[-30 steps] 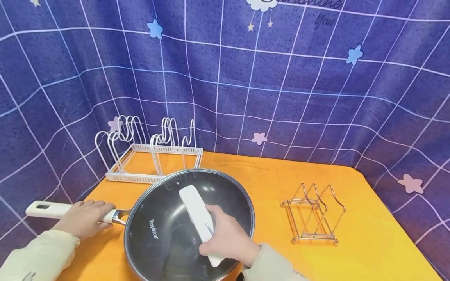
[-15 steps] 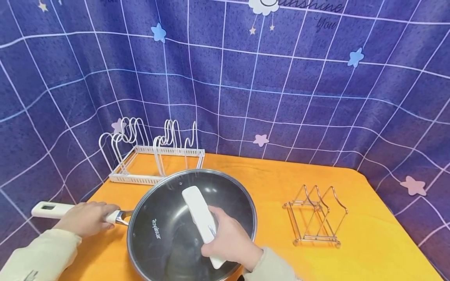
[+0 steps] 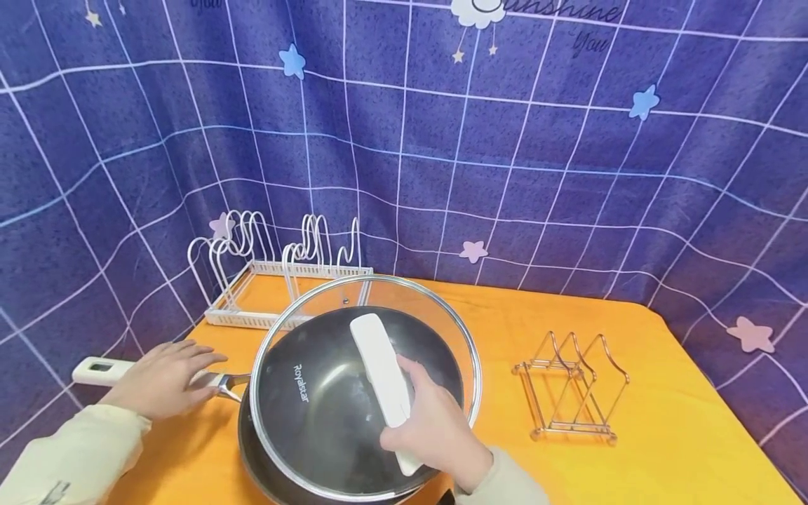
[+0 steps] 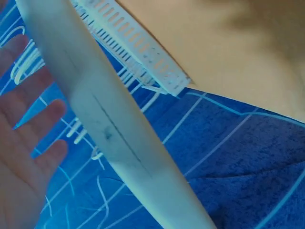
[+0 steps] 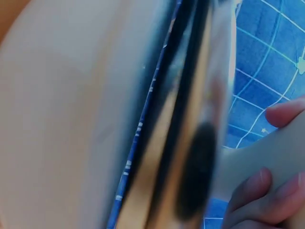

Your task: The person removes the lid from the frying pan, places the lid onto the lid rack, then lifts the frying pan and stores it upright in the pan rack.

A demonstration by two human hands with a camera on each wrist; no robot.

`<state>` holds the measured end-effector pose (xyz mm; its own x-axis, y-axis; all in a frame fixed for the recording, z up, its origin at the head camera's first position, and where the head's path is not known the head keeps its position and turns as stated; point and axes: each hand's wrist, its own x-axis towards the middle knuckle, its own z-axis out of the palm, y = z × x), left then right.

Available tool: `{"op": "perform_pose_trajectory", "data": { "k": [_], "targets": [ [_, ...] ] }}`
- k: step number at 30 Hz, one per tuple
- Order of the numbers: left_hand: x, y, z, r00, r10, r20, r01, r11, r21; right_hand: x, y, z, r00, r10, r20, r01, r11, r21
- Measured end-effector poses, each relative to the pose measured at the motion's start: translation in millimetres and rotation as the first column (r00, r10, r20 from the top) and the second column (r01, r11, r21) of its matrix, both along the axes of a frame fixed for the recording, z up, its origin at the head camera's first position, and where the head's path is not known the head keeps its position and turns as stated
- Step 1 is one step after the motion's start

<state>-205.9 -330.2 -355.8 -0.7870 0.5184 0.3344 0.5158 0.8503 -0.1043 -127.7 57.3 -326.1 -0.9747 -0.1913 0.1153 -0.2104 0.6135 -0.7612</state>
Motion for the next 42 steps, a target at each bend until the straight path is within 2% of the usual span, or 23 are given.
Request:
{"op": "perform_pose_trajectory", "data": {
  "k": [7,10,14,17,22,29,33,38,42],
  "targets": [
    [1.9,16.4,4.2,0.987,-0.09,-0.131,0.096,0.994,0.044,8.0,8.5,-0.1,0.998,-0.045,-0.048,0.044,0.999,-0.026],
    [2.0,22.5,7.4,0.975,-0.138,-0.176,0.147,0.988,0.037,10.5,13.2,-0.3,0.995,-0.065,-0.072,0.062,0.997,-0.047],
    [1.7,30.4,11.4,0.958,-0.194,-0.212,0.202,0.979,0.02,11.5,19.4,-5.1,0.985,-0.1,-0.144,0.091,0.994,-0.066],
    [2.3,35.7,14.0,0.954,-0.212,-0.211,0.218,0.976,0.008,11.4,24.1,-8.3,0.971,-0.14,-0.195,0.125,0.988,-0.086],
    [4.5,45.1,18.1,0.957,-0.214,-0.197,0.213,0.977,-0.025,14.7,31.5,-8.7,0.956,-0.203,-0.214,0.184,0.977,-0.102],
    [4.7,60.4,23.0,0.969,-0.217,-0.117,0.216,0.976,-0.017,20.6,39.3,-6.9,0.92,-0.226,-0.321,0.236,0.972,-0.008],
    [4.2,68.4,25.0,0.969,-0.22,-0.111,0.217,0.975,-0.042,22.4,44.3,-4.7,0.905,-0.218,-0.364,0.243,0.97,0.024],
    [4.3,79.6,29.6,0.962,-0.247,-0.113,0.241,0.968,-0.063,24.0,53.6,-4.2,0.86,-0.229,-0.457,0.298,0.951,0.083],
    [3.8,88.7,31.9,0.961,-0.262,-0.086,0.255,0.963,-0.088,29.4,63.8,-6.3,0.822,-0.249,-0.512,0.34,0.936,0.091]
  ]
}}
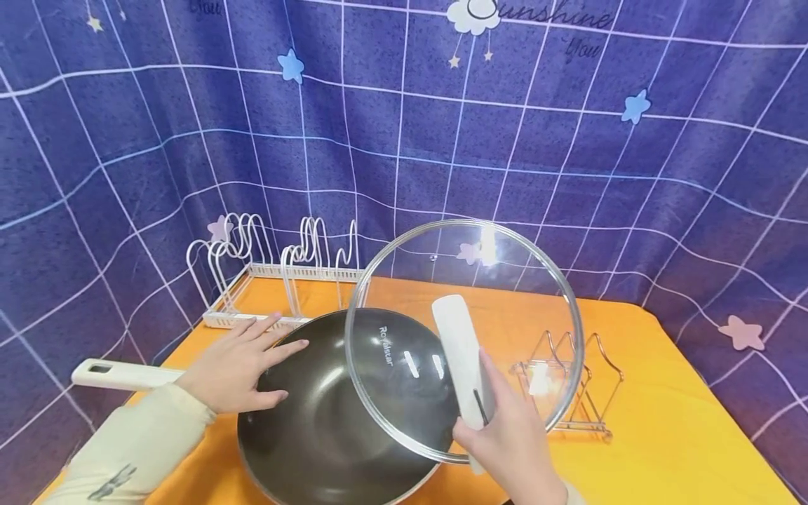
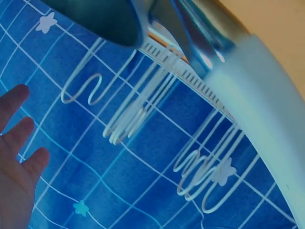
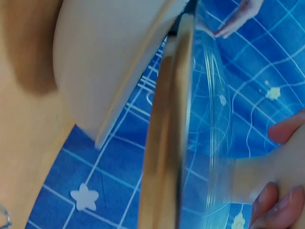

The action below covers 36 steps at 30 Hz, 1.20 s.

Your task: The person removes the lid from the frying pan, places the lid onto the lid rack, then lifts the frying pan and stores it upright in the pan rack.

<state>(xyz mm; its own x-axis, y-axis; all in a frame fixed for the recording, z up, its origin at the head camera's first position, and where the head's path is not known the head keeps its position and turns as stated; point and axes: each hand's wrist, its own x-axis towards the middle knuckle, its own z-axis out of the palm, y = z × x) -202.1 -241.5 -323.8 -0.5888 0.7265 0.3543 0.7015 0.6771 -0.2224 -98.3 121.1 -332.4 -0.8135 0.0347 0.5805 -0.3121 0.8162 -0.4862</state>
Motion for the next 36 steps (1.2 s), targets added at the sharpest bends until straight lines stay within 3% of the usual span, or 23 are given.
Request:
{"op": "perform_pose_trajectory", "data": {
  "k": [4,10,14,21,32,36],
  "targets": [
    [-1.2,5.8,-3.0,1.0,-0.011,0.015,0.011,1.0,-0.007,4.4,11.7,-1.4,0.999,-0.01,-0.047,0.01,1.0,0.0],
    [-4.5,15.7,-4.3,0.996,-0.078,-0.031,0.077,0.997,-0.013,6.1,25.0,-0.1,0.996,-0.025,-0.083,0.026,1.0,0.013],
    [-4.8,22.7,-3.8,0.995,-0.103,-0.012,0.103,0.994,-0.034,5.9,30.5,-1.1,0.991,-0.03,-0.133,0.033,0.999,0.025],
    [-7.2,38.6,2.0,0.988,-0.141,0.059,0.145,0.987,-0.068,3.0,41.6,0.0,0.97,-0.043,-0.241,0.062,0.996,0.071],
    [-20.2,69.7,2.0,0.967,-0.244,0.076,0.251,0.962,-0.108,-1.8,69.6,5.4,0.916,-0.035,-0.4,0.093,0.987,0.128],
    [-22.0,79.3,1.7,0.957,-0.281,0.071,0.288,0.951,-0.11,-2.1,77.5,6.3,0.916,-0.051,-0.397,0.112,0.985,0.134]
  ]
}}
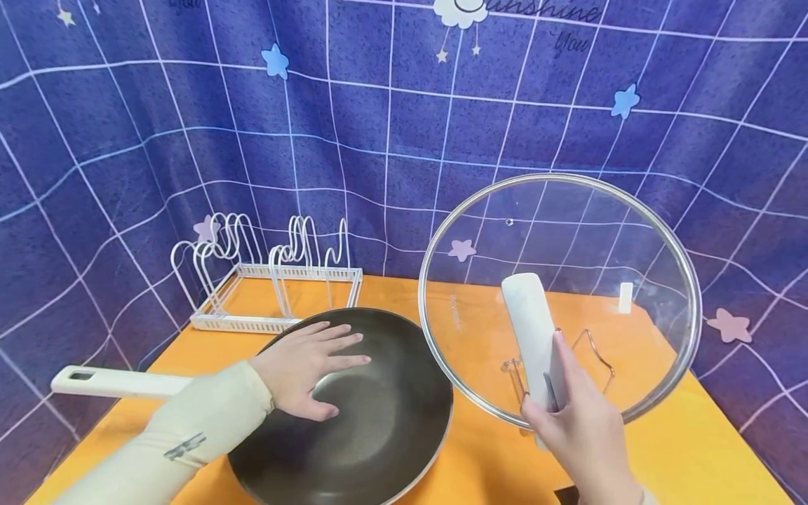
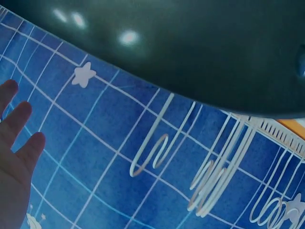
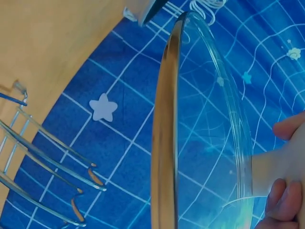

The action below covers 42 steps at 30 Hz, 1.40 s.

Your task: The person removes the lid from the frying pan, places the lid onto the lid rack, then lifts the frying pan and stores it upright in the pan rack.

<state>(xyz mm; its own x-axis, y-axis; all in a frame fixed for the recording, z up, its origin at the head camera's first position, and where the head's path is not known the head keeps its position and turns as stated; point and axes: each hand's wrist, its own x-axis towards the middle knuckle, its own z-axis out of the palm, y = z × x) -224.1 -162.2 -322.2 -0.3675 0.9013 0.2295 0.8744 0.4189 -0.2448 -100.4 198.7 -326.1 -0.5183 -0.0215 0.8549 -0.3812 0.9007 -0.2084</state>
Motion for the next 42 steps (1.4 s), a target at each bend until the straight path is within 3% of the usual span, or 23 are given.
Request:
{"op": "perform_pose_trajectory", "data": {
  "k": [9,16,21,27,34,42],
  "targets": [
    [-7.4,16.5,-1.4,0.999,-0.024,-0.026,0.023,0.998,-0.052,2.2,17.6,1.5,0.996,-0.084,-0.011,0.085,0.996,0.042],
    [-18.9,37.3,0.6,1.0,-0.019,0.018,0.019,0.999,-0.043,1.4,33.0,11.6,0.993,-0.109,-0.054,0.112,0.992,0.064],
    [-25.1,60.0,1.5,1.0,-0.018,0.002,0.018,0.997,-0.074,7.1,43.0,20.5,0.986,-0.164,-0.014,0.165,0.985,0.051],
    [-24.2,82.8,3.0,0.998,-0.045,-0.034,0.04,0.989,-0.145,14.4,55.6,27.9,0.971,-0.232,0.065,0.228,0.972,0.058],
    [-25.2,105.1,10.5,0.996,-0.072,-0.05,0.062,0.981,-0.182,14.2,65.8,34.8,0.967,-0.25,-0.043,0.253,0.964,0.083],
    [-31.7,133.4,10.2,0.991,-0.124,-0.052,0.115,0.982,-0.152,26.4,85.3,48.9,0.944,-0.327,0.051,0.321,0.942,0.101]
  ]
}}
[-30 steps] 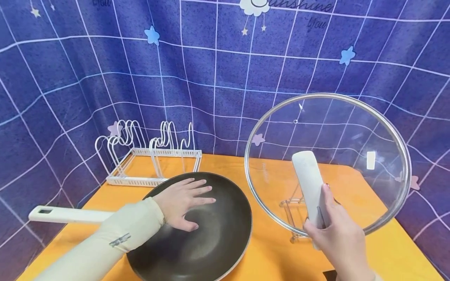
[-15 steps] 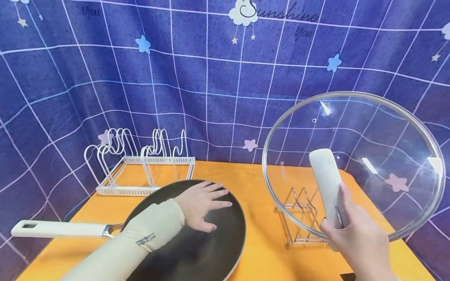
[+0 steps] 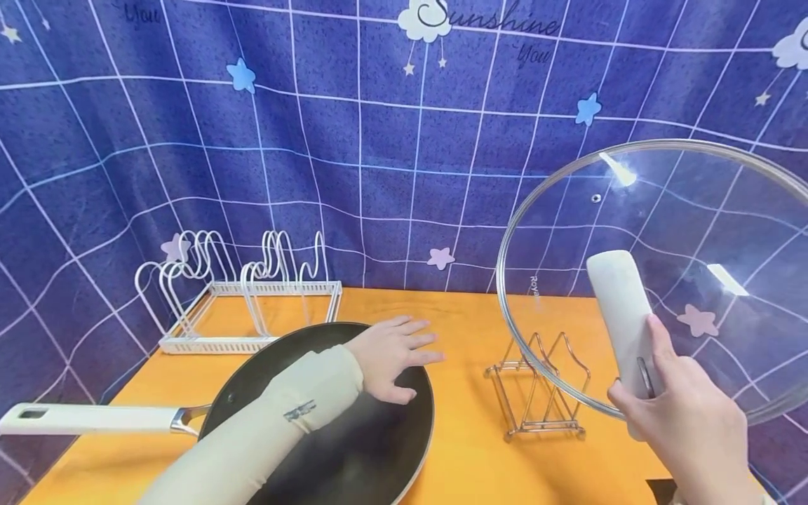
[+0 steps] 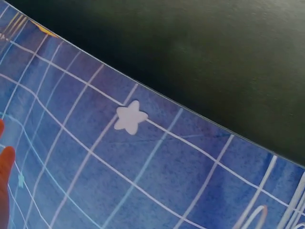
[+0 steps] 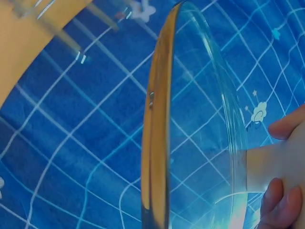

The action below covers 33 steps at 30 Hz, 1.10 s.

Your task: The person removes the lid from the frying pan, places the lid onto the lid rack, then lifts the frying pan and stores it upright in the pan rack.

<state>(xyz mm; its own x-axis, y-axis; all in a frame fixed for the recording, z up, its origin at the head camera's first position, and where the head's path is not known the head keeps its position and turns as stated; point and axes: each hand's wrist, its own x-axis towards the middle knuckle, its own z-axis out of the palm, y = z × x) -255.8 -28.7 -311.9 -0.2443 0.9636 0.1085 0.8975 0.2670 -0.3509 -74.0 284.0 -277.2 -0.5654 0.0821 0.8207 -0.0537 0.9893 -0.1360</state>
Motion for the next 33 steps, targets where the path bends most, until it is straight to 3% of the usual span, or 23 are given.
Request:
{"op": "perform_pose_trajectory", "data": {
  "k": [7,16,22,29,33],
  "targets": [
    [4.1,29.9,-0.2,0.999,0.023,-0.044,-0.027,0.994,-0.104,5.4,16.4,10.1,1.0,-0.025,-0.011,0.026,0.997,0.067],
    [2.3,75.3,8.9,1.0,-0.028,-0.012,0.027,0.994,-0.108,14.5,31.1,14.5,0.996,-0.085,-0.013,0.086,0.992,0.097],
    [1.4,104.6,8.7,0.998,-0.055,-0.021,0.052,0.99,-0.129,22.7,38.3,14.1,0.993,-0.109,0.045,0.105,0.992,0.072],
    [4.5,127.6,1.2,0.998,-0.035,0.042,0.041,0.988,-0.152,26.6,41.0,12.3,0.981,-0.135,0.14,0.133,0.991,0.027],
    [6.0,134.9,-4.0,0.996,-0.014,0.085,0.026,0.99,-0.141,25.7,41.8,8.6,0.986,-0.126,0.112,0.121,0.991,0.052]
  ]
}}
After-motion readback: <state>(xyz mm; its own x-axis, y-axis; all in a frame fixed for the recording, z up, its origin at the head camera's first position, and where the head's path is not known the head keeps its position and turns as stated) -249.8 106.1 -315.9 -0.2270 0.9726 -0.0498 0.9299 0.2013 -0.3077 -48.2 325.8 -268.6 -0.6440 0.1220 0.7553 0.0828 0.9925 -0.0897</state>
